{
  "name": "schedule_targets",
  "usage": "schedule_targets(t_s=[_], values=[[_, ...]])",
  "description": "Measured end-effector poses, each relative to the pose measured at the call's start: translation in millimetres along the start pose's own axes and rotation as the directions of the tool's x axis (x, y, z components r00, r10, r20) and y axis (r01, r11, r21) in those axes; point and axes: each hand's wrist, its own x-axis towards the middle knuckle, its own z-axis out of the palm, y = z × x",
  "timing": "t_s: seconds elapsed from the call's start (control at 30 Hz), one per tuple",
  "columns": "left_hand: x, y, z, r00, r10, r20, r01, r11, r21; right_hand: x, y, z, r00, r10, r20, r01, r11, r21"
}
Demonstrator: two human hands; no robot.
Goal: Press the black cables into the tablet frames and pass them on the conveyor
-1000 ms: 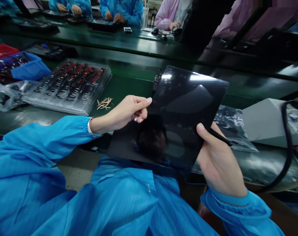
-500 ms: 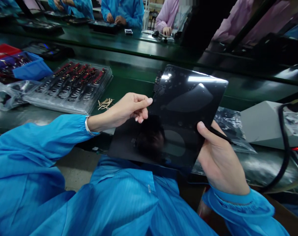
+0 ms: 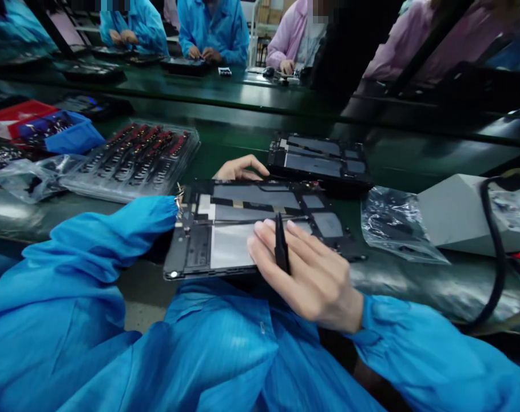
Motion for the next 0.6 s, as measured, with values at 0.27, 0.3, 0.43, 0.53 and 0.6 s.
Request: schedule_targets(t_s=[0.27, 0.3, 0.43, 0.53, 0.6], values=[[-78, 8, -41.3, 0.949, -0.305, -0.081, 0.244, 0.544, 0.803, -37, -10, 19, 0.985, -0.055, 0.165, 0.084, 0.981, -0.177], [-87, 11, -41.2, 0.945, -0.321, -0.063, 0.234, 0.526, 0.818, -38, -13, 20, 0.982, -0.044, 0.183, 0.076, 0.982, -0.172], [-115, 14, -27.2, 0.940, -0.332, -0.084, 0.275, 0.585, 0.763, -43, -20, 33, 0.984, -0.048, 0.169, 0.061, 0.995, -0.074], [-123, 24, -8.5, 0.889, -0.418, -0.186, 0.444, 0.696, 0.564, -47, -20, 43, 0.992, -0.055, 0.116, 0.055, 0.998, -0.001], [-123, 38, 5.7, 0.814, -0.542, -0.210, 0.582, 0.759, 0.294, -47, -19, 48, 0.995, -0.064, 0.075, 0.063, 0.998, 0.019]])
